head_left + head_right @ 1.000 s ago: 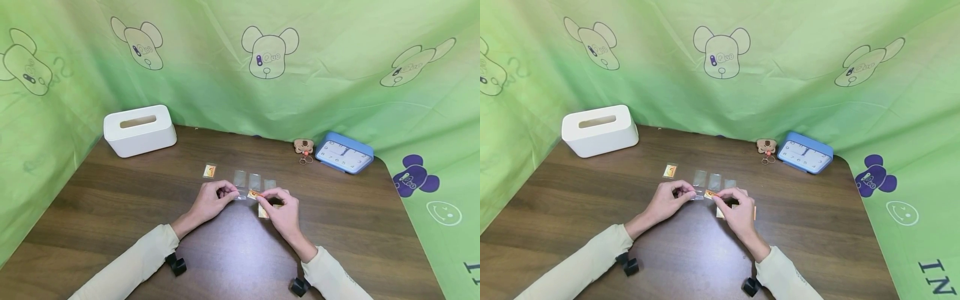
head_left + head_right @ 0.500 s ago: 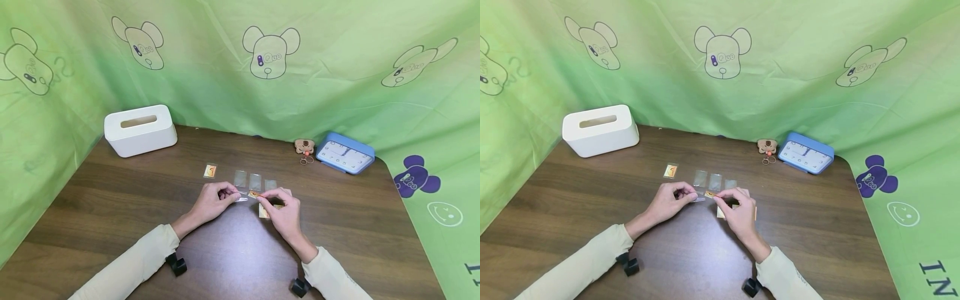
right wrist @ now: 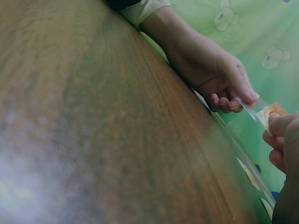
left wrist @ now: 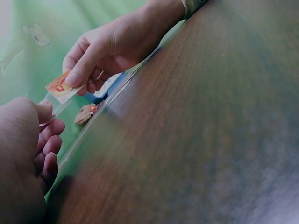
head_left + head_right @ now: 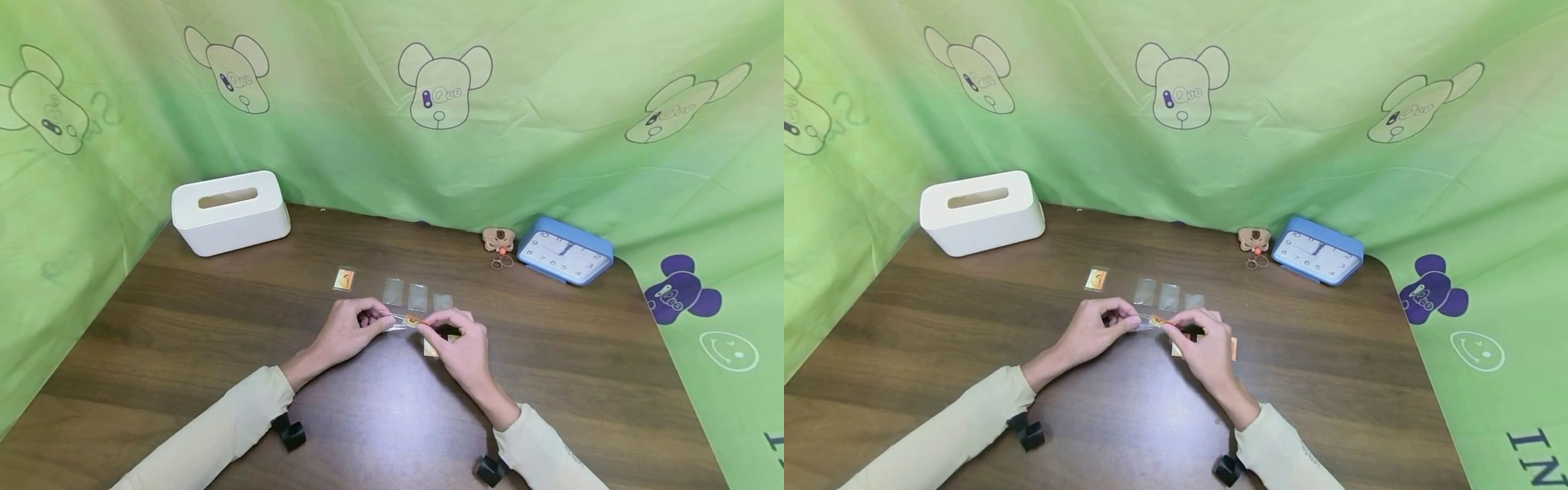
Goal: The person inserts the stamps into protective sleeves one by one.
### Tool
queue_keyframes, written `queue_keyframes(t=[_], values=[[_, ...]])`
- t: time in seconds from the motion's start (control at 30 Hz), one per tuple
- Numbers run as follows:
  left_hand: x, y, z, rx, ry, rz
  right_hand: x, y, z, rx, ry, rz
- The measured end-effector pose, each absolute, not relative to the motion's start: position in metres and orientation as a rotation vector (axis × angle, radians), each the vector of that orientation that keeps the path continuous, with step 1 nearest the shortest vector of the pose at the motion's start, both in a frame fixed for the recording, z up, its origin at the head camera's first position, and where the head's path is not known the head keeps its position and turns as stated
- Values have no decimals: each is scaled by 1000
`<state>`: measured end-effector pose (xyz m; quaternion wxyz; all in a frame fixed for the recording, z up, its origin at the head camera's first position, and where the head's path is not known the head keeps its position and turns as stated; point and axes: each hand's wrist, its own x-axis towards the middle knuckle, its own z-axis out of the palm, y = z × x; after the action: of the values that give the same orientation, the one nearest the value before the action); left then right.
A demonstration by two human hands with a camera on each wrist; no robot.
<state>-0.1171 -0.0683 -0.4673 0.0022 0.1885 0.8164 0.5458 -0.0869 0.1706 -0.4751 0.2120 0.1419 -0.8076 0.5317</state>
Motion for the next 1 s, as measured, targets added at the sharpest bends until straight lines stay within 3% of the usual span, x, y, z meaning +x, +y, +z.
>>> queue_keyframes(t=[1.0], values=[[-118,-68,-470,799,2568,1704,-84,170,-471,382,-2353,1520]])
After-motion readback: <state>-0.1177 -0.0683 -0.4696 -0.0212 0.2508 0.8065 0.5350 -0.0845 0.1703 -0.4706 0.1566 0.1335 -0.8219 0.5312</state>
